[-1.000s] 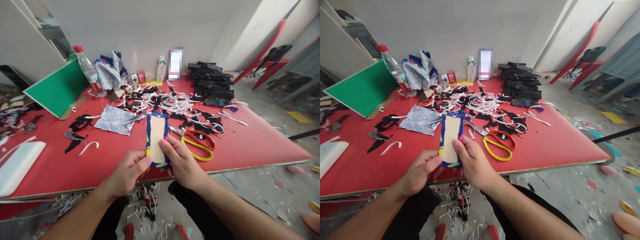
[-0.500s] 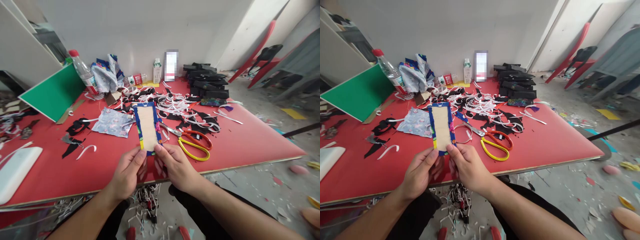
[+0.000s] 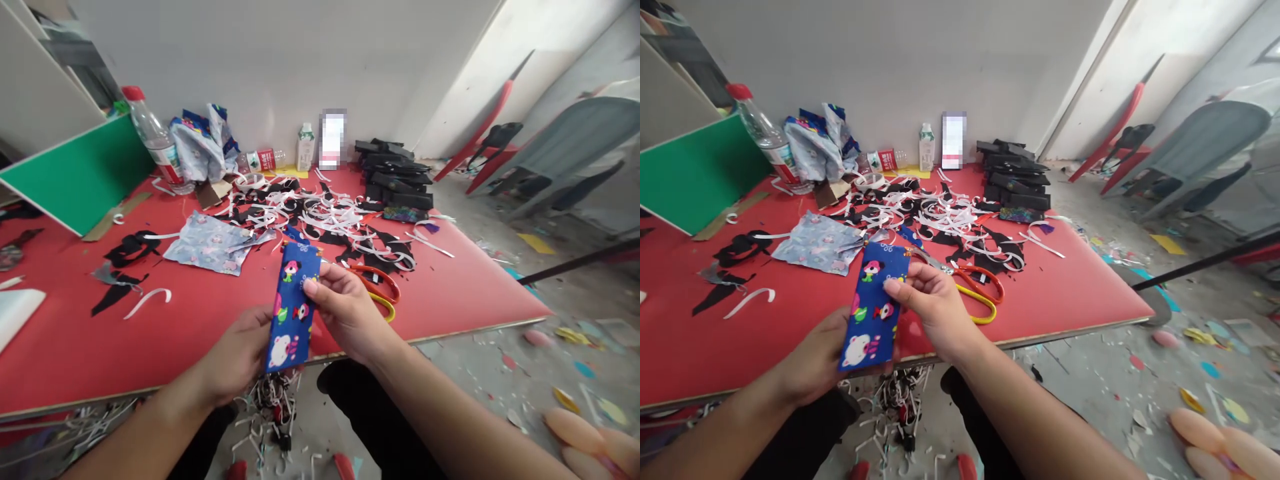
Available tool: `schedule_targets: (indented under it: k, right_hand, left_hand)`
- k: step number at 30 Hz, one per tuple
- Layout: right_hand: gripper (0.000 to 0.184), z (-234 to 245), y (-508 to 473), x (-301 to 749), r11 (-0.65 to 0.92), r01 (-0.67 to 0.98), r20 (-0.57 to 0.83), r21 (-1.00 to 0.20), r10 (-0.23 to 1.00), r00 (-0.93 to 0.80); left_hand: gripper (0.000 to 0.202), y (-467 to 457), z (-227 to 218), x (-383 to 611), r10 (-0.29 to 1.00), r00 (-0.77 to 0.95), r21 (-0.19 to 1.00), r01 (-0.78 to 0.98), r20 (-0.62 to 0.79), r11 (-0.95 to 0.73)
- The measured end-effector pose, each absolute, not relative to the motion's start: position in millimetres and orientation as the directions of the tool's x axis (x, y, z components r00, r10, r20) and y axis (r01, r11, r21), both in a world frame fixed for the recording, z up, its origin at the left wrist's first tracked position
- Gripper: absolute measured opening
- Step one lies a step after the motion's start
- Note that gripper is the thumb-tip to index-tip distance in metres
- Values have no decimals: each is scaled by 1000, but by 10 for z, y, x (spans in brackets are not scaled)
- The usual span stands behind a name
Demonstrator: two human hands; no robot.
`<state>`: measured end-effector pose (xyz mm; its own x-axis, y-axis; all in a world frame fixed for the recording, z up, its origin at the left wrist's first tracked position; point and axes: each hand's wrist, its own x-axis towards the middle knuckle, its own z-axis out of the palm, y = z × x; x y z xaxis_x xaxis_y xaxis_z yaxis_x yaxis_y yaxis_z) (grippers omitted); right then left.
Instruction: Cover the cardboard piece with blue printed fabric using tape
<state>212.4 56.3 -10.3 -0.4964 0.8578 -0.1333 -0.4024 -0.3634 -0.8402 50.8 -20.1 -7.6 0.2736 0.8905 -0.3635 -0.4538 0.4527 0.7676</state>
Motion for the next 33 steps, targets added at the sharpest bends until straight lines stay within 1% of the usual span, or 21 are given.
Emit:
schedule_targets:
  k: [2, 3, 5, 8, 10, 12, 15, 17, 18, 19, 21, 22, 23, 24, 27, 28, 29, 30, 31, 33]
  right_hand:
    - [34, -123, 584, 2125, -352, -334, -193, -874, 883, -427]
    - [33, -130, 592, 2131, -355, -285, -219, -890, 883, -415]
    - [32, -137, 598, 2143, -343, -198, -245, -918, 885, -395]
    - [31, -130, 580, 2144, -324, -143, -242, -935, 878, -412]
    - [39, -118, 561, 2136, -340, -134, -244, -931, 852, -464]
    - [46, -107, 547, 2131, -363, -117, -254, -924, 815, -521]
    - [34, -101, 533, 2134, -339, -84, -244, -937, 808, -537]
    - [29, -96, 514, 2135, -274, -47, -214, -961, 838, -503]
    - [29, -90, 499, 2132, -230, -25, -191, -973, 859, -476]
    - [30, -81, 480, 2125, -184, -8, -161, -983, 880, -447]
    - [30, -57, 443, 2105, -96, 11, -93, -995, 917, -388]
    - [30, -44, 430, 2095, -62, 18, -64, -998, 929, -365]
    - [31, -35, 424, 2087, -44, 21, -49, -999, 936, -350]
    - [33, -30, 423, 2081, -41, 24, -46, -999, 938, -344]
    - [39, -41, 426, 2081, -43, 50, -57, -998, 937, -344]
    - [39, -47, 416, 2084, -14, 69, -36, -997, 943, -331]
    - [36, -51, 397, 2087, 50, 96, 17, -994, 949, -316]
    - [33, -49, 369, 2089, 149, 136, 101, -979, 946, -309]
    - [30, -43, 335, 2089, 270, 187, 202, -945, 926, -319]
    - [34, -20, 268, 2083, 510, 296, 376, -808, 832, -407]
  left_hand:
    - [38, -162, -69, 516, 948, 37, 818, -496, -316, 292]
    - [36, -145, -72, 512, 955, -51, 846, -479, -294, 235]
    - [36, -123, -81, 497, 948, -131, 899, -376, -290, 224]
    - [37, -115, -90, 474, 931, -193, 935, -239, -311, 263]
    - [35, -114, -92, 460, 928, -218, 942, -217, -301, 254]
    - [34, -113, -95, 443, 932, -203, 942, -220, -300, 255]
    - [33, -115, -95, 412, 944, -125, 934, -230, -306, 273]
    - [37, -122, -85, 394, 948, -76, 940, -181, -308, 290]
    - [37, -127, -75, 390, 953, -86, 953, -122, -290, 279]
    - [36, -132, -62, 389, 958, -138, 968, -45, -250, 246]
    - [27, -142, -31, 396, 949, -301, 983, 121, -96, 137]
    - [24, -144, -18, 401, 930, -368, 980, 179, -15, 86]
    - [23, -144, -8, 405, 912, -408, 977, 204, 34, 55]
    - [21, -142, -3, 407, 908, -416, 979, 199, 45, 43]
    - [19, -135, -16, 406, 923, -384, 986, 143, -22, 83]
    - [20, -140, -23, 408, 917, -397, 986, 142, -29, 92]
    - [22, -152, -27, 415, 914, -406, 986, 139, -27, 91]
    - [27, -171, -27, 427, 918, -395, 990, 120, -27, 80]
    - [31, -194, -21, 443, 932, -361, 996, 72, -29, 59]
    - [33, -239, 3, 477, 970, -239, 994, -104, -48, 24]
